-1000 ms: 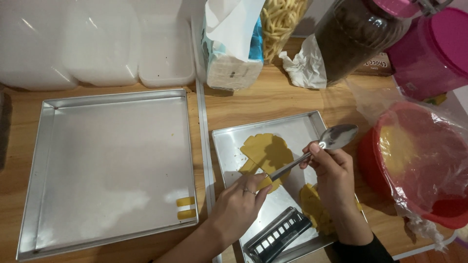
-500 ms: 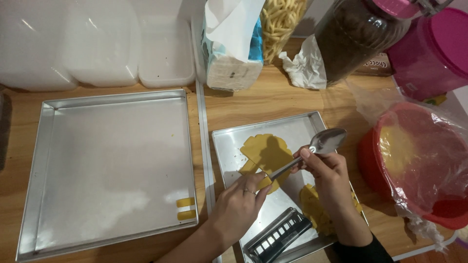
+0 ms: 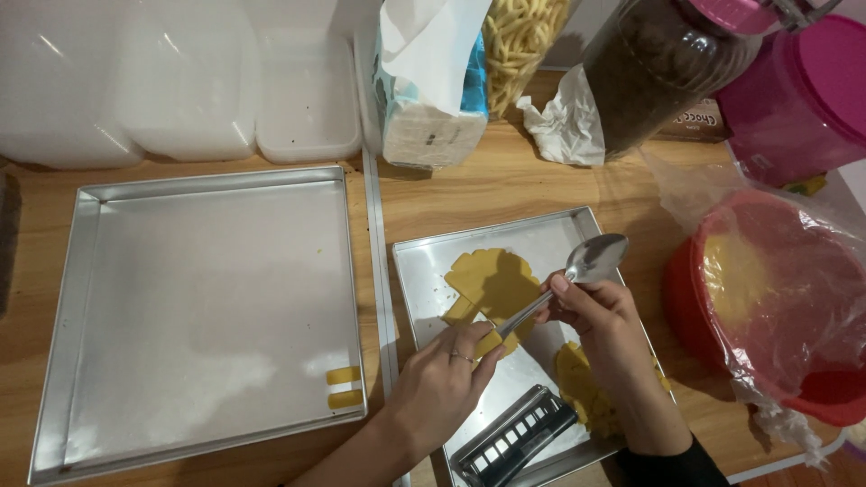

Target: Cutting dough into small rectangular pieces using a spoon and a metal mold, then arranging them in rows on a baking tray.

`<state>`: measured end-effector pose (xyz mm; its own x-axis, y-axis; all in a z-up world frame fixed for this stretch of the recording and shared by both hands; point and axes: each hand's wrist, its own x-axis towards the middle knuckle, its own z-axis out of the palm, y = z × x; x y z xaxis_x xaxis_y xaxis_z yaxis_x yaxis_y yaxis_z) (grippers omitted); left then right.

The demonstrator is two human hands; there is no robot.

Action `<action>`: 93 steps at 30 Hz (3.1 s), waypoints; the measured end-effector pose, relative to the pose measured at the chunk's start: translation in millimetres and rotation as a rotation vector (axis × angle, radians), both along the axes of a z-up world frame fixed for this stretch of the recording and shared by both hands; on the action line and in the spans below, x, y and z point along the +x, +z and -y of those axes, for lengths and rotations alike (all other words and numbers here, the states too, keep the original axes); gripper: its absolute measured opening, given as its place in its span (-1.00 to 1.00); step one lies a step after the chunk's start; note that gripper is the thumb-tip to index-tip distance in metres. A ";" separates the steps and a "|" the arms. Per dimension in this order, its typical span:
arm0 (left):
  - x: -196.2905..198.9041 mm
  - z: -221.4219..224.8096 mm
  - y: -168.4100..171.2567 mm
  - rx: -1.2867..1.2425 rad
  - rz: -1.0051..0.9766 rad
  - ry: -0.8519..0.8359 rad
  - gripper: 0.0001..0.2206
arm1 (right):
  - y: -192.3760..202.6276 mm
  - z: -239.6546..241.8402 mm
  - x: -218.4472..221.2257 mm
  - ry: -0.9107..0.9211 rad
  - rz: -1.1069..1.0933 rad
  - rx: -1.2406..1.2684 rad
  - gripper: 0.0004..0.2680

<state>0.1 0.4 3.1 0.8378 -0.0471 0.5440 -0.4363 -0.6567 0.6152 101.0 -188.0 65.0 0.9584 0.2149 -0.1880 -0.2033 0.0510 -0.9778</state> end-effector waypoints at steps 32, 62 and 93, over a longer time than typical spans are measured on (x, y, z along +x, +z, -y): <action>0.4 -6.8 30.1 -0.221 -0.234 -0.023 -0.78 | -1.5 3.6 -0.2 -0.271 0.095 0.172 -0.90; -27.3 -157.0 75.7 -0.259 -1.067 0.201 -0.83 | -5.8 5.4 -3.1 -0.175 0.107 0.146 -0.87; -30.2 -148.8 35.4 -0.112 -0.816 0.166 -0.88 | -14.9 10.5 -2.2 -0.222 0.147 0.094 -0.80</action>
